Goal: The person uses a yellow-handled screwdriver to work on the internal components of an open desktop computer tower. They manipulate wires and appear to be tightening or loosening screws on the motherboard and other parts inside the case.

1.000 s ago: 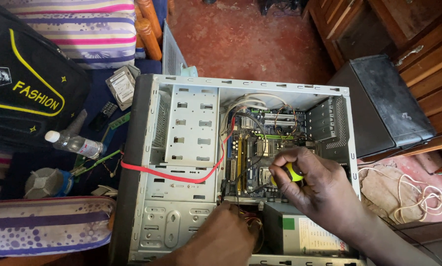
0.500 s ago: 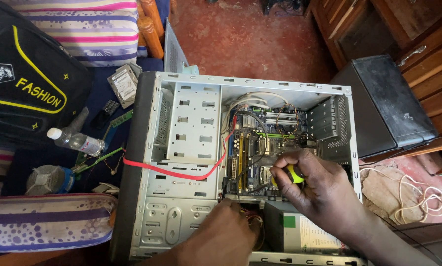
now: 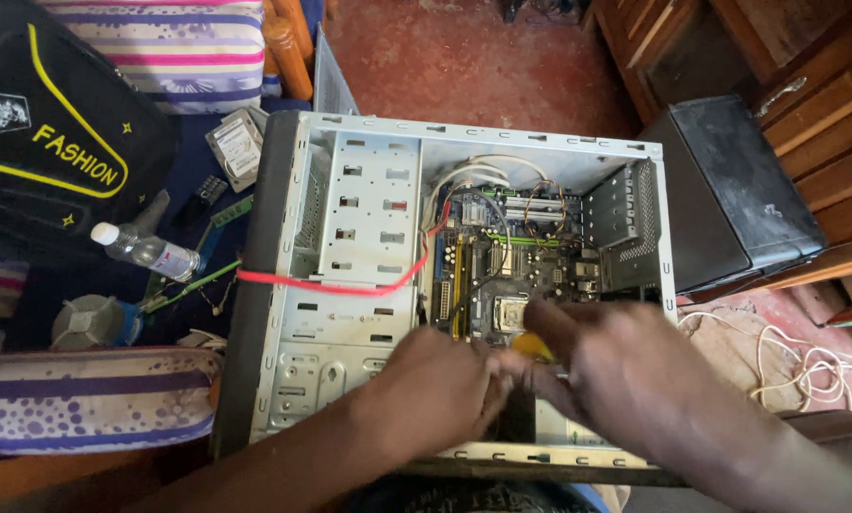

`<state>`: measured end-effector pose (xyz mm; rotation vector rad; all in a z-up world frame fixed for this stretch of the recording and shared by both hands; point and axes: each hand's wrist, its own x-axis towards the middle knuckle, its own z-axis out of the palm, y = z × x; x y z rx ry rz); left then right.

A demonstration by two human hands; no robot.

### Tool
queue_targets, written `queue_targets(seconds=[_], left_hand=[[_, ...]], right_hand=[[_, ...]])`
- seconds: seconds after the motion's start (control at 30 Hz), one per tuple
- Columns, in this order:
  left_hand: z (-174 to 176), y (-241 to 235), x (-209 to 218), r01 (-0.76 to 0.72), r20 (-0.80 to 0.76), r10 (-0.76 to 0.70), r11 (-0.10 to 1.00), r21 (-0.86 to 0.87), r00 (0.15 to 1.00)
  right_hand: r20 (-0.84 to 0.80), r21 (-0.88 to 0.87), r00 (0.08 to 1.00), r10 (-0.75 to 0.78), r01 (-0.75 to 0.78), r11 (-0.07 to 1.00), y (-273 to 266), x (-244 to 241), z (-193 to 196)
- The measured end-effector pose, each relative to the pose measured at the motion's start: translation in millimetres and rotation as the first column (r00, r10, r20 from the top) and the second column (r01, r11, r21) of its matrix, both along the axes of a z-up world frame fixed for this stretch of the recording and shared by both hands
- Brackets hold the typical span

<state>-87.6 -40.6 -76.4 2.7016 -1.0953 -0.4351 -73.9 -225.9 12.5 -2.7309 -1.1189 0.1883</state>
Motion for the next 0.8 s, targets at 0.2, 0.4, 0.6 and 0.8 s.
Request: queue_targets(seconds=[0.2, 0.4, 0.6, 0.8], left_hand=[[-15, -5, 8, -0.072, 0.099, 0.067, 0.996, 0.050, 0.993], [1, -5, 7, -0.040, 0.036, 0.035, 0.987, 0.153, 0.999], [-12, -1, 8, -0.129, -0.039, 0.129, 0.991, -0.016, 0.991], [-23, -6, 7, -0.188, 0.022, 0.194, 0.967, -0.171, 0.981]], right_hand=[[0.072, -0.063, 0.990, 0.117, -0.113, 0.992, 4, -9, -5], [0.073, 0.029, 0.970, 0.230, -0.233, 0.972, -3, -3, -3], [0.139, 0.033, 0.916, 0.376, -0.383, 0.923, 3, 7, 11], [0.361, 0.112, 0.913, -0.188, 0.158, 0.981, 16, -21, -21]])
